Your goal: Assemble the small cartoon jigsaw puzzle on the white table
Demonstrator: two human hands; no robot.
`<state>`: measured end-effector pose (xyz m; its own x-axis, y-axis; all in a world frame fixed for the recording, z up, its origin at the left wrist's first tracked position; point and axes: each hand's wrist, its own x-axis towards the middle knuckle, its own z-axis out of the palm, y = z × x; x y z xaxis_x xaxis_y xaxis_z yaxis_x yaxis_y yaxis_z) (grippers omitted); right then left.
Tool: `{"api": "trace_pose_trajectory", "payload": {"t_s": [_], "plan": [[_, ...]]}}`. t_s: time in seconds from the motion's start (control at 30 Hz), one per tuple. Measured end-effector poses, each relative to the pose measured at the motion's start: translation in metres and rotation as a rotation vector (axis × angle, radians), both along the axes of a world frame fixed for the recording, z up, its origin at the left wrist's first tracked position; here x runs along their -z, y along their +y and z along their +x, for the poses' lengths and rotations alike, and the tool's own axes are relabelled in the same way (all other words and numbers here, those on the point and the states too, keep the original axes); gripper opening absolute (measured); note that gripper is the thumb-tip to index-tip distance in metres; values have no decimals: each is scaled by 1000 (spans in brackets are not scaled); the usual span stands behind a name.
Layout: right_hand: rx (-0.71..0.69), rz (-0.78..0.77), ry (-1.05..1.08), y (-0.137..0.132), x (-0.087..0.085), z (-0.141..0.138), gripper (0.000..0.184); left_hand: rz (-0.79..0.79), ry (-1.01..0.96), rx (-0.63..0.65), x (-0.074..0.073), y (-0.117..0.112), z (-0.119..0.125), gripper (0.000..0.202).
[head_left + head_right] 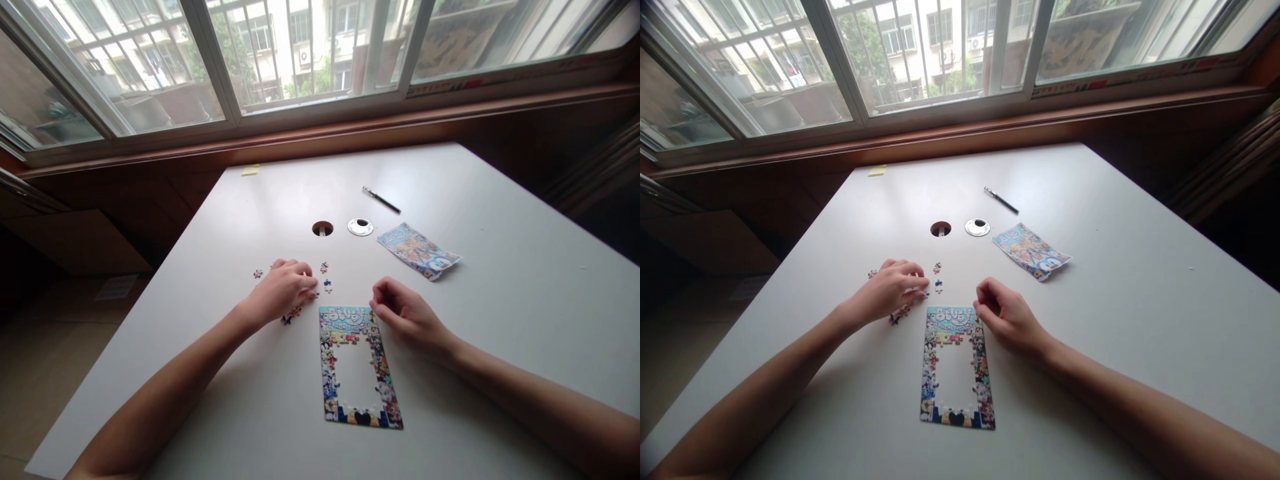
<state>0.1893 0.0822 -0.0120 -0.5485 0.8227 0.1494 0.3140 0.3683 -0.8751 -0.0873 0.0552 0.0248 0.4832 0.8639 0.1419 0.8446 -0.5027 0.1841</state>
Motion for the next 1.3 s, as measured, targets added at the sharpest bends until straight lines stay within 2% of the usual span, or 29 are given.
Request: {"api": "trace_pose_trajectory", "payload": {"t_s": [0.23,0.43,0.57,0.63,0.7,0.8,0.9,1.0,1.17,1.3], "plan": [[-9,-7,5,0,1,1,12,-25,-15,14,0,0,1,28],[-9,-5,1,0,1,0,12,-35,-8,2,-1,-2,2,21],[-2,-1,-2,0,0,0,11,-42,-78,-11,-1,-1,2,12],[-4,-2,4,0,0,1,12,-117,-221,-5,-4,-2,4,10],[-5,-6,9,0,-1,0,12,-255,-500,2,-12,-5,8,7],[-6,-6,5,0,-1,0,12,-439,-913,14,-27,-11,15,16],[-7,-5,-1,-1,-2,0,12,-463,-1038,4,-34,-15,19,17],[-9,-6,-5,0,-1,0,12,-347,-917,-35,-26,-10,16,15],[-10,-1,-8,0,-1,0,13,-69,-400,-23,3,1,8,15],[-17,-2,-12,0,-2,0,12,6,-239,7,15,3,6,20]]}}
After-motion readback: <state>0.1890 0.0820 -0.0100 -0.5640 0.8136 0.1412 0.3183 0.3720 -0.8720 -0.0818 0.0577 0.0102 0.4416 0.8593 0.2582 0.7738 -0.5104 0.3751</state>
